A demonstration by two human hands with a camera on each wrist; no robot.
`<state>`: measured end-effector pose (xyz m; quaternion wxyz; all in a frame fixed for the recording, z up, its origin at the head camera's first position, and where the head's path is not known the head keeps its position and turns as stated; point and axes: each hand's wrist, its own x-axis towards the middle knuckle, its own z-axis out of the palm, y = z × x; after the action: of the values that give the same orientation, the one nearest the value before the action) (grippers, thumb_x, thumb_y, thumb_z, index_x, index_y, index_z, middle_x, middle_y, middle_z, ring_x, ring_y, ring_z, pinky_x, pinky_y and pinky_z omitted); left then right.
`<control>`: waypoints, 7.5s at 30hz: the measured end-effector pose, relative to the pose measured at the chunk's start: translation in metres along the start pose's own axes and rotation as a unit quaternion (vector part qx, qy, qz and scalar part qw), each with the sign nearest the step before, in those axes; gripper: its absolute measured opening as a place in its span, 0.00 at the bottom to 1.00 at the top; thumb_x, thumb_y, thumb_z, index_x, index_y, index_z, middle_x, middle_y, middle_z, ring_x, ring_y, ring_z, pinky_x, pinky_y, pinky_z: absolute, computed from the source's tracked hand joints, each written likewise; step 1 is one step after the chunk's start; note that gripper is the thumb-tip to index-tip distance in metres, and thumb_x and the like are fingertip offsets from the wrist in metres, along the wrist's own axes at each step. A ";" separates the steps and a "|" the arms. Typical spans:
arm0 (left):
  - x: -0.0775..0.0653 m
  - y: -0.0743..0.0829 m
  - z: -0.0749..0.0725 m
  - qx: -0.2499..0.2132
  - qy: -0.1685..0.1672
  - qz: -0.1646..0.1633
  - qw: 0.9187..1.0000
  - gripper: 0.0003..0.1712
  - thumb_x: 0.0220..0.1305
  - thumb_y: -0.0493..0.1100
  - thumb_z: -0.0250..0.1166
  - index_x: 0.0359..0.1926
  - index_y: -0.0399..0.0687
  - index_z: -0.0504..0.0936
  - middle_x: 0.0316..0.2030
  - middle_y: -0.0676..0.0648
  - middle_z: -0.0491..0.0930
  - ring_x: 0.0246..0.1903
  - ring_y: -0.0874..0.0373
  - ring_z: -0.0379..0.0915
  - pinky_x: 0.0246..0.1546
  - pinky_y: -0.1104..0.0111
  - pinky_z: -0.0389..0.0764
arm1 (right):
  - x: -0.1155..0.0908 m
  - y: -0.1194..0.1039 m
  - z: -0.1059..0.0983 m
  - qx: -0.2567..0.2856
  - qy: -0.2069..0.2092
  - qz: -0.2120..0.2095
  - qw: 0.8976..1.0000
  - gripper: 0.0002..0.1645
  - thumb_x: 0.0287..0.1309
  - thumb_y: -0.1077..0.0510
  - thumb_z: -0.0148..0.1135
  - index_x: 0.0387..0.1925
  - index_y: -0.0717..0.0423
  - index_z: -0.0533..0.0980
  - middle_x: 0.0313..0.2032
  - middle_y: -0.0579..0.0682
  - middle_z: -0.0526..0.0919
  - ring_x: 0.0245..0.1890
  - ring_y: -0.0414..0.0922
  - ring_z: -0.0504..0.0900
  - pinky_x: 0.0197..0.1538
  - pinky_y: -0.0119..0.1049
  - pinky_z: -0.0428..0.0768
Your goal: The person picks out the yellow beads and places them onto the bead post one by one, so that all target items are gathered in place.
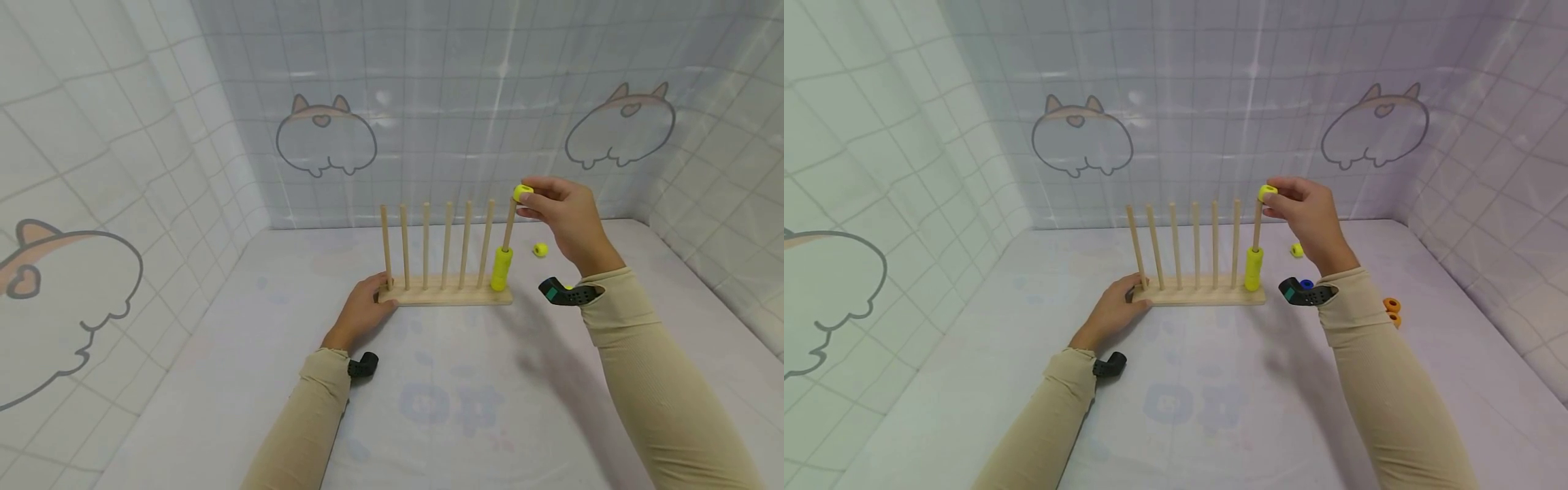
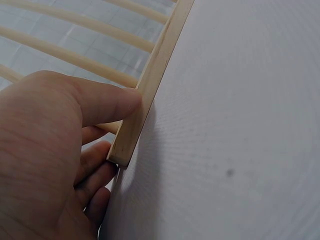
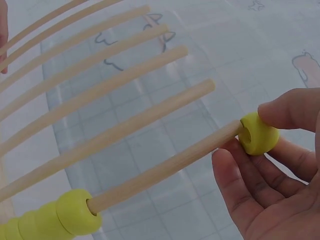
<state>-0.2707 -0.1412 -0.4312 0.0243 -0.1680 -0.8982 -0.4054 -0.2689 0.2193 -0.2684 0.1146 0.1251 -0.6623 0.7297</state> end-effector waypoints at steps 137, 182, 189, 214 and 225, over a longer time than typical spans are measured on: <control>0.002 -0.005 0.002 0.017 0.001 -0.007 1.000 0.33 0.64 0.44 0.66 0.69 0.42 0.73 0.71 0.43 0.67 0.72 0.46 0.57 0.71 0.55 0.59 | -0.050 0.052 -0.067 -0.186 0.018 0.096 0.978 0.29 0.67 0.51 0.64 0.61 0.66 0.72 0.50 0.44 0.83 0.46 0.36 0.83 0.48 0.29 0.82; 0.002 -0.003 0.003 0.011 0.006 -0.009 1.000 0.32 0.64 0.44 0.67 0.68 0.43 0.74 0.71 0.44 0.67 0.72 0.47 0.57 0.71 0.56 0.60 | -0.066 0.086 -0.136 -0.396 -0.114 0.194 0.890 0.33 0.68 0.38 0.59 0.61 0.59 0.74 0.55 0.57 0.79 0.50 0.51 0.78 0.52 0.41 0.72; 0.002 -0.003 0.003 0.003 0.006 -0.008 1.000 0.33 0.63 0.43 0.67 0.68 0.41 0.73 0.70 0.42 0.67 0.71 0.45 0.57 0.70 0.55 0.62 | -0.067 0.088 -0.135 -0.425 -0.141 0.192 0.873 0.31 0.69 0.42 0.60 0.60 0.61 0.75 0.59 0.61 0.75 0.51 0.53 0.70 0.48 0.41 0.72; 0.001 -0.003 0.002 0.004 0.001 -0.012 1.000 0.33 0.64 0.44 0.66 0.70 0.42 0.72 0.71 0.44 0.66 0.72 0.47 0.56 0.71 0.55 0.60 | -0.066 0.086 -0.126 -0.452 -0.180 0.193 0.852 0.31 0.67 0.47 0.63 0.59 0.68 0.76 0.53 0.64 0.80 0.45 0.51 0.77 0.41 0.37 0.78; 0.002 -0.003 0.002 -0.001 -0.002 -0.008 1.000 0.33 0.64 0.43 0.66 0.69 0.41 0.72 0.71 0.43 0.66 0.72 0.48 0.57 0.70 0.57 0.63 | -0.067 0.086 -0.130 -0.439 -0.168 0.202 0.859 0.34 0.66 0.43 0.63 0.63 0.62 0.75 0.49 0.58 0.81 0.45 0.50 0.74 0.44 0.38 0.75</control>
<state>-0.2731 -0.1407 -0.4343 0.0187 -0.1619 -0.8992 -0.4060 -0.2386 0.3406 -0.3835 -0.1055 0.0455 -0.9342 0.3379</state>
